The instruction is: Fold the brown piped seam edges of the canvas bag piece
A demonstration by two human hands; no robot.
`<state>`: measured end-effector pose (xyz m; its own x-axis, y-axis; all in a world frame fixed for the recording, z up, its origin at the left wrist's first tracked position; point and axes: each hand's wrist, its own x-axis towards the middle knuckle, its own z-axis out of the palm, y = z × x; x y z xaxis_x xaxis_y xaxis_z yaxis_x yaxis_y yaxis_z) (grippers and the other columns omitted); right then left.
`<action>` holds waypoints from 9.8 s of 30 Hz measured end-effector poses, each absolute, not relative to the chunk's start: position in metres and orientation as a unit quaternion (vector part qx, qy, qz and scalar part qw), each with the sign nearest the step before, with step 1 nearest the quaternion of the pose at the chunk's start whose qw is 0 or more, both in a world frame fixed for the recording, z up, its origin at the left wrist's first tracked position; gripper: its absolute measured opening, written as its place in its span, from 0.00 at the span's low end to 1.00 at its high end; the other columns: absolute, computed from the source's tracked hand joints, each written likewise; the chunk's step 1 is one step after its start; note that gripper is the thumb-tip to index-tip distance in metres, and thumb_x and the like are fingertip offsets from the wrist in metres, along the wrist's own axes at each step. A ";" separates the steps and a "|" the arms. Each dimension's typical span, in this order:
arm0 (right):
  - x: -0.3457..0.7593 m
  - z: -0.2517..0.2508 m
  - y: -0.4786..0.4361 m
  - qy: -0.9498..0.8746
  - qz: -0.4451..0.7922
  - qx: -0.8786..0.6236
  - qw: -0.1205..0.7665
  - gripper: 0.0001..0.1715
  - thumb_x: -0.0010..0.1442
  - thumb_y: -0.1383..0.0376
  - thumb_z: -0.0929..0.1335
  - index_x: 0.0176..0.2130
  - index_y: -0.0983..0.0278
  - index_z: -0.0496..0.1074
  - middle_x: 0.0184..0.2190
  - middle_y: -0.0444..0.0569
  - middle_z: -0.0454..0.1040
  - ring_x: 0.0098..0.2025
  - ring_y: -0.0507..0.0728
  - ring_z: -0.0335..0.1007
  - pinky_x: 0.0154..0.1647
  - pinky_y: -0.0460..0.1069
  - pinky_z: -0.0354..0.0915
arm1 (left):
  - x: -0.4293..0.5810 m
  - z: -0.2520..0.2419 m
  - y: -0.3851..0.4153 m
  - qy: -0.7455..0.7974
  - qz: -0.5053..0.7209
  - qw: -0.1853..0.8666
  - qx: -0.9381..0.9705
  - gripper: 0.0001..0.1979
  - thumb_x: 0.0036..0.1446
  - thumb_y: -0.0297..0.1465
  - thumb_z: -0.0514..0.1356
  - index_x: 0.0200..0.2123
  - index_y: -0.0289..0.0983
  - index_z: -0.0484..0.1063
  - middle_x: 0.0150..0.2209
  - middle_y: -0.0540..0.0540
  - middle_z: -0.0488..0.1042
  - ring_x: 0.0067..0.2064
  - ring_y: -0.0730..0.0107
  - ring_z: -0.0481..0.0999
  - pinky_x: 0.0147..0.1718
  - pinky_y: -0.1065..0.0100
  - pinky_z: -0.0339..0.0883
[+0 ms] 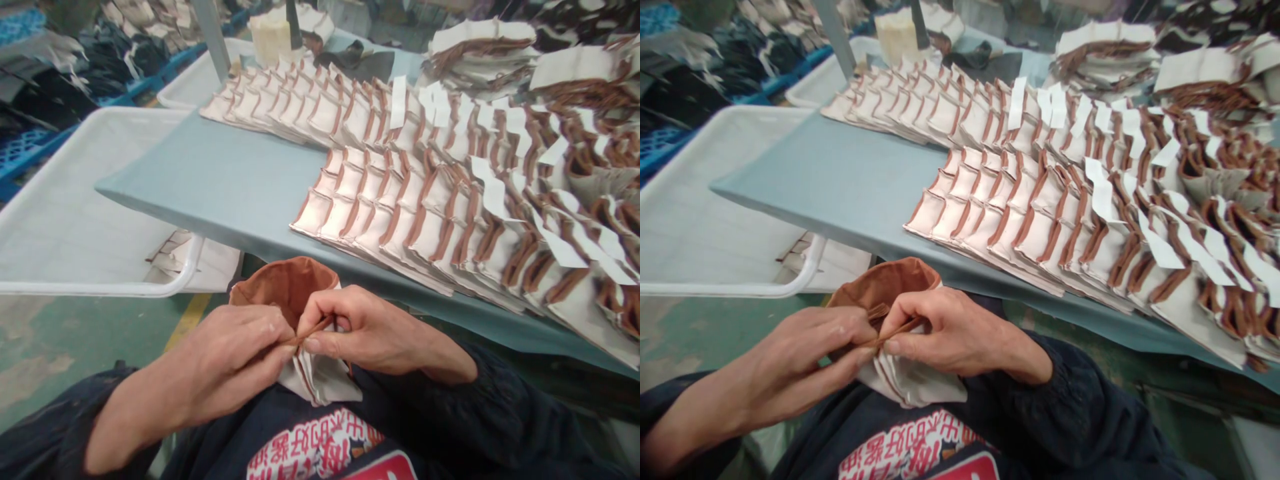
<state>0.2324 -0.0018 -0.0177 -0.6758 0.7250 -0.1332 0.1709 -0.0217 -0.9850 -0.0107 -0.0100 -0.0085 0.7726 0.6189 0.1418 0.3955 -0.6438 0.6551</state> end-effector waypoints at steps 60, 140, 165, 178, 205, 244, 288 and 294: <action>0.252 0.023 0.028 -0.750 0.537 -0.284 0.260 0.18 0.65 0.56 0.75 0.32 0.64 0.69 0.26 0.38 0.60 0.28 0.49 0.52 0.28 0.46 0.50 | 0.000 0.024 0.026 0.290 0.249 0.445 0.810 0.06 0.68 0.31 0.62 0.40 0.38 0.78 0.37 0.52 0.81 0.38 0.72 0.78 0.41 0.74 0.69; 0.231 0.017 0.008 -0.768 0.425 -0.386 0.283 0.07 0.60 0.68 0.69 0.29 0.64 0.73 0.23 0.39 0.69 0.24 0.48 0.60 0.26 0.45 0.53 | 0.021 0.029 0.004 0.411 0.222 0.393 0.792 0.11 0.59 0.27 0.58 0.28 0.36 0.80 0.23 0.53 0.77 0.26 0.74 0.73 0.27 0.74 0.62; 0.234 0.011 0.011 -0.722 0.472 -0.451 0.229 0.07 0.56 0.67 0.69 0.26 0.63 0.70 0.21 0.38 0.66 0.24 0.48 0.58 0.24 0.44 0.52 | 0.034 0.026 0.004 0.461 0.183 0.370 0.786 0.14 0.59 0.31 0.55 0.27 0.35 0.78 0.23 0.51 0.77 0.27 0.71 0.74 0.27 0.71 0.61; 0.242 -0.004 0.019 -0.661 0.587 -0.397 0.246 0.11 0.58 0.59 0.68 0.30 0.64 0.70 0.23 0.40 0.67 0.25 0.49 0.58 0.24 0.45 0.54 | 0.027 0.020 0.018 0.435 0.134 0.478 0.751 0.09 0.59 0.34 0.60 0.30 0.37 0.76 0.28 0.53 0.74 0.32 0.71 0.71 0.32 0.72 0.63; 0.240 -0.009 0.013 -0.720 0.511 -0.414 0.221 0.12 0.56 0.62 0.69 0.26 0.62 0.63 0.23 0.37 0.59 0.25 0.48 0.54 0.25 0.46 0.49 | 0.016 0.008 0.026 0.446 0.105 0.564 0.687 0.15 0.57 0.40 0.59 0.23 0.38 0.64 0.24 0.55 0.62 0.28 0.74 0.60 0.26 0.72 0.55; 0.224 -0.010 0.009 -0.679 0.552 -0.427 0.226 0.15 0.61 0.59 0.69 0.27 0.62 0.64 0.23 0.38 0.58 0.26 0.49 0.53 0.26 0.46 0.49 | 0.002 0.018 -0.010 0.487 0.211 0.354 0.770 0.11 0.63 0.35 0.62 0.28 0.39 0.74 0.22 0.55 0.72 0.24 0.72 0.69 0.25 0.70 0.61; 0.225 -0.027 0.004 -0.657 0.603 -0.366 0.266 0.14 0.60 0.55 0.69 0.31 0.63 0.67 0.27 0.40 0.63 0.29 0.51 0.57 0.30 0.47 0.56 | 0.010 -0.014 -0.007 0.424 0.267 0.679 0.536 0.11 0.59 0.33 0.64 0.26 0.37 0.71 0.23 0.55 0.69 0.24 0.77 0.63 0.24 0.74 0.58; 0.220 -0.013 0.000 -0.772 0.349 -0.426 0.318 0.07 0.57 0.65 0.71 0.28 0.63 0.70 0.24 0.40 0.67 0.26 0.50 0.59 0.30 0.47 0.54 | 0.014 0.001 -0.011 0.475 0.281 0.502 0.666 0.11 0.59 0.32 0.60 0.25 0.37 0.72 0.22 0.54 0.69 0.25 0.75 0.66 0.24 0.75 0.60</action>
